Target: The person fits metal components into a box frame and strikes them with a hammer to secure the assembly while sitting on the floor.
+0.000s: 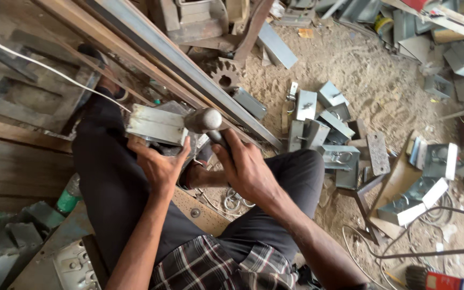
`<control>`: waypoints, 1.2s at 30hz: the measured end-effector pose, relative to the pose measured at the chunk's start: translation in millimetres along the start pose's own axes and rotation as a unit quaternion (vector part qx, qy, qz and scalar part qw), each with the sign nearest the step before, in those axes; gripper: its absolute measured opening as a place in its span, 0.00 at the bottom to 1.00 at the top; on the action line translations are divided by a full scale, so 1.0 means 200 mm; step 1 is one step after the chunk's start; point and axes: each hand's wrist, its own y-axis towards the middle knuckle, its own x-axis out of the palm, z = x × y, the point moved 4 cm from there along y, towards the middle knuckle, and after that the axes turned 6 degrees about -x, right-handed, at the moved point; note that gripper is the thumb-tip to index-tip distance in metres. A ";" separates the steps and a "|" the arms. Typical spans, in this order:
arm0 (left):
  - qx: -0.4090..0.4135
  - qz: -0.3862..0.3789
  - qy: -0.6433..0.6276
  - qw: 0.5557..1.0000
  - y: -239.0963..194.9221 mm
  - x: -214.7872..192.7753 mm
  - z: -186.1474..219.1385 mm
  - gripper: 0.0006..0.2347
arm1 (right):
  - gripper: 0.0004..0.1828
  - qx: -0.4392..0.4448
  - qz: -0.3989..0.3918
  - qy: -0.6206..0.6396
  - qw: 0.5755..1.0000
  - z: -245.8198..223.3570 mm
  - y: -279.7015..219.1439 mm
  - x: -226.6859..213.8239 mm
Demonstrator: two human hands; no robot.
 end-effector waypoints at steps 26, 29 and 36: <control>0.158 0.065 0.078 0.982 -0.05 0.02 -0.07 0.54 | 0.14 -0.009 0.055 -0.007 0.998 -0.07 0.04 -0.16; 0.085 0.023 0.041 0.995 -0.04 0.05 -0.10 0.50 | 0.13 0.083 -0.076 0.033 0.993 -0.01 0.08 -0.02; 0.087 0.040 0.051 0.994 -0.04 0.01 -0.07 0.49 | 0.13 -0.023 -0.038 -0.014 0.999 -0.03 0.06 -0.10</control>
